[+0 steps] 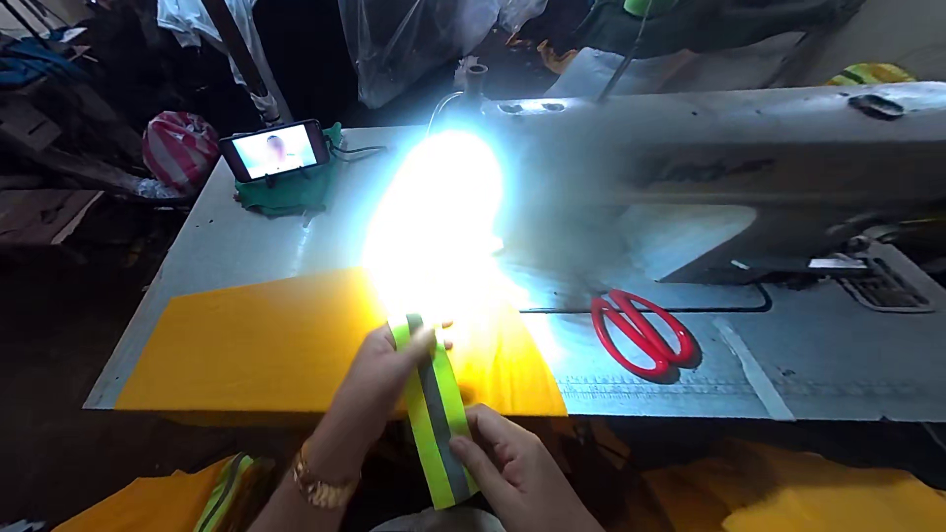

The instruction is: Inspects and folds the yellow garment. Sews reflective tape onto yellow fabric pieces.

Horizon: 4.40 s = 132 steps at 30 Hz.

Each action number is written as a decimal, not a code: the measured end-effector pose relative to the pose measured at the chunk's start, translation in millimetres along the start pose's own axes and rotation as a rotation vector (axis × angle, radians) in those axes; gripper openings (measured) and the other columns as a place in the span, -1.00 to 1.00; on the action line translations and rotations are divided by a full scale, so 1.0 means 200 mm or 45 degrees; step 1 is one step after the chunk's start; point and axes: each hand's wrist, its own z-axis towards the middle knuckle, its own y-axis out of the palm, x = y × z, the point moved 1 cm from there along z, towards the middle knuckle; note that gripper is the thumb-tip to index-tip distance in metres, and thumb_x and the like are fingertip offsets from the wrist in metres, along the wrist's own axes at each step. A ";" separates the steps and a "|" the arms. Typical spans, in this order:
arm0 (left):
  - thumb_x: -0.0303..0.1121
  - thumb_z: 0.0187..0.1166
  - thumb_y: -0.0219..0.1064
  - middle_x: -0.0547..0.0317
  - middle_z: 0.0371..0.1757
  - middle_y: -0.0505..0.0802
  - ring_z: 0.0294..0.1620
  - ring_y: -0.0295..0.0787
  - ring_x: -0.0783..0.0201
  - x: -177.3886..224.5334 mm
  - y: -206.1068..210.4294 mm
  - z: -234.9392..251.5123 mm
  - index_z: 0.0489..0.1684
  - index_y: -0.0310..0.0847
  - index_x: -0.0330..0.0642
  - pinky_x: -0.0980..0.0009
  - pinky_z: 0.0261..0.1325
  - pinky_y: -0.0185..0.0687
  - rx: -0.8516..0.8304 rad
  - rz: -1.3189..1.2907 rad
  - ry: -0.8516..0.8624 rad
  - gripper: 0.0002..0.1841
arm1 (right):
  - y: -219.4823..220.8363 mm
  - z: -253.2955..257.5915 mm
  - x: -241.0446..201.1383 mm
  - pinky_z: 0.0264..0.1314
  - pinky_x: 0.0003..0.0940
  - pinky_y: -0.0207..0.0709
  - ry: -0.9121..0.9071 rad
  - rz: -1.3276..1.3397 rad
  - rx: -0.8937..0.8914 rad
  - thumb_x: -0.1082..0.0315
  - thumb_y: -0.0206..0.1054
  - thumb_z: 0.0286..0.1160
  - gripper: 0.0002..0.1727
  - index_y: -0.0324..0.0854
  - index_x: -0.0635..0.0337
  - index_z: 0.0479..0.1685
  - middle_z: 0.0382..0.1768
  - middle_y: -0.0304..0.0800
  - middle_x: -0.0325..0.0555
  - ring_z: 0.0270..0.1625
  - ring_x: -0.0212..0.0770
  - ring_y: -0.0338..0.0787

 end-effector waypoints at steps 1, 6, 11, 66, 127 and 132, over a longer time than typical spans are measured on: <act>-0.34 0.77 0.21 0.17 -0.29 0.88 -0.31 0.81 0.36 0.05 -0.03 0.06 -0.03 0.76 -0.20 0.38 -0.18 0.76 0.073 0.261 0.085 -0.80 | 0.01 -0.01 0.01 0.02 -0.41 0.77 0.025 0.016 -0.003 0.31 0.28 0.70 -0.77 0.69 0.29 0.08 -0.15 0.87 -0.10 -0.11 -0.37 0.87; -0.20 0.65 0.40 -0.01 -0.09 0.83 -0.09 0.79 0.17 0.08 -0.12 0.47 0.12 0.70 -0.23 0.10 0.04 0.72 0.117 0.989 0.278 -0.70 | 0.02 0.00 0.09 -0.15 -0.51 0.75 0.129 -0.019 0.175 0.40 0.35 0.59 -0.65 0.60 0.29 0.30 -0.24 0.86 -0.21 -0.29 -0.44 0.82; -0.24 0.71 0.32 -0.06 -0.03 0.83 0.03 0.77 0.03 -0.04 -0.06 0.54 0.03 0.74 -0.25 -0.05 0.20 0.64 0.121 1.105 0.444 -0.75 | 0.01 -0.03 0.11 -0.34 -0.44 0.67 0.241 -0.069 0.135 0.41 0.35 0.56 -0.47 0.44 0.26 0.53 -0.40 0.77 -0.27 -0.45 -0.37 0.72; -0.06 0.76 -0.02 0.14 0.50 0.68 0.52 0.57 0.02 -0.16 -0.10 0.49 0.52 0.64 0.04 -0.26 0.53 0.33 -0.032 1.635 0.805 -0.50 | -0.18 0.32 0.26 0.66 0.13 0.41 -0.578 -1.232 0.177 -0.28 -0.15 0.78 -0.36 0.68 -0.23 0.47 0.52 0.68 -0.17 0.63 -0.06 0.57; 0.11 0.75 0.01 -0.21 0.76 0.40 0.81 0.18 -0.29 -0.24 -0.53 0.02 0.65 0.48 -0.15 -0.46 0.71 -0.07 0.360 1.621 0.569 -0.35 | 0.05 -0.14 0.44 0.57 -0.29 0.45 0.523 -0.016 0.195 0.08 0.31 0.62 -0.43 0.58 0.41 0.38 0.27 0.76 0.16 0.44 -0.16 0.68; 0.20 0.73 -0.04 -0.14 0.78 0.41 0.83 0.15 -0.27 -0.28 -0.57 0.02 0.65 0.51 -0.07 -0.50 0.71 -0.15 0.379 1.641 0.497 -0.31 | 0.04 -0.13 0.45 0.52 -0.38 0.49 0.464 0.016 0.195 0.10 0.30 0.63 -0.49 0.63 0.38 0.31 0.20 0.81 0.08 0.37 -0.27 0.72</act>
